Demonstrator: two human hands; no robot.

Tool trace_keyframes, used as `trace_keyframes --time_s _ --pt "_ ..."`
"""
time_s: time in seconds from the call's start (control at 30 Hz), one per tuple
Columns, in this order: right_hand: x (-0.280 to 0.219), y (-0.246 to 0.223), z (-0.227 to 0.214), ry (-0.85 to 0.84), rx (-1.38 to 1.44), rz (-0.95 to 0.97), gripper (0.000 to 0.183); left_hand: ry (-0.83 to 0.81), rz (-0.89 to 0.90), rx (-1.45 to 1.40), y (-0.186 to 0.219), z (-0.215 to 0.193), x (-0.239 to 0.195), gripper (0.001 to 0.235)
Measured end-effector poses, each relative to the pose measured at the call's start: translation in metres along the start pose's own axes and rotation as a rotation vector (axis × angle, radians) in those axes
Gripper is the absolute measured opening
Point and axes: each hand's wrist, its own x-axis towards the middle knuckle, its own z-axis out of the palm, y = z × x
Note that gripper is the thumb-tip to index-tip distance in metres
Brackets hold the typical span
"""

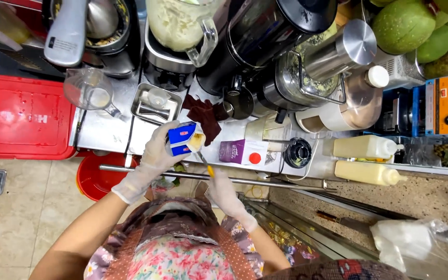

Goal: Preparing an avocado smoothie by peeling fruit, adding yogurt and milk, and blending.

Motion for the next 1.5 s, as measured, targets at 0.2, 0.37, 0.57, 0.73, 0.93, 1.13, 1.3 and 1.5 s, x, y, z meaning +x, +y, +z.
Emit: trace_keyframes --time_s 0.2,0.37,0.57,0.73,0.93,1.13,1.3,1.5 --pt "-0.056 -0.104 -0.146 0.217 0.187 0.431 0.054 0.071 -0.026 0.015 -0.023 0.006 -0.016 0.087" --pt "-0.049 -0.114 -0.160 0.121 -0.274 0.011 0.045 0.016 0.026 0.063 -0.049 0.040 -0.028 0.088" --pt "0.016 -0.108 -0.104 -0.118 -0.511 -0.044 0.030 -0.037 0.039 0.030 -0.071 0.059 -0.034 0.090" --pt "0.064 -0.094 -0.075 -0.116 -0.428 -0.099 0.020 -0.027 0.058 0.068 -0.079 0.057 -0.031 0.094" --pt "0.068 -0.119 -0.098 -0.090 0.424 0.127 0.029 -0.080 -0.067 0.077 -0.081 0.058 -0.028 0.096" --pt "0.046 -0.113 -0.091 0.131 0.168 -0.295 0.024 -0.083 -0.055 0.096 -0.085 0.058 -0.025 0.097" --pt "0.040 -0.096 -0.079 0.110 0.165 -0.372 0.028 -0.045 -0.021 0.075 -0.085 0.059 -0.029 0.096" --pt "0.038 -0.094 -0.062 0.028 0.024 -0.353 0.035 -0.040 0.008 0.065 -0.082 0.058 -0.028 0.093"
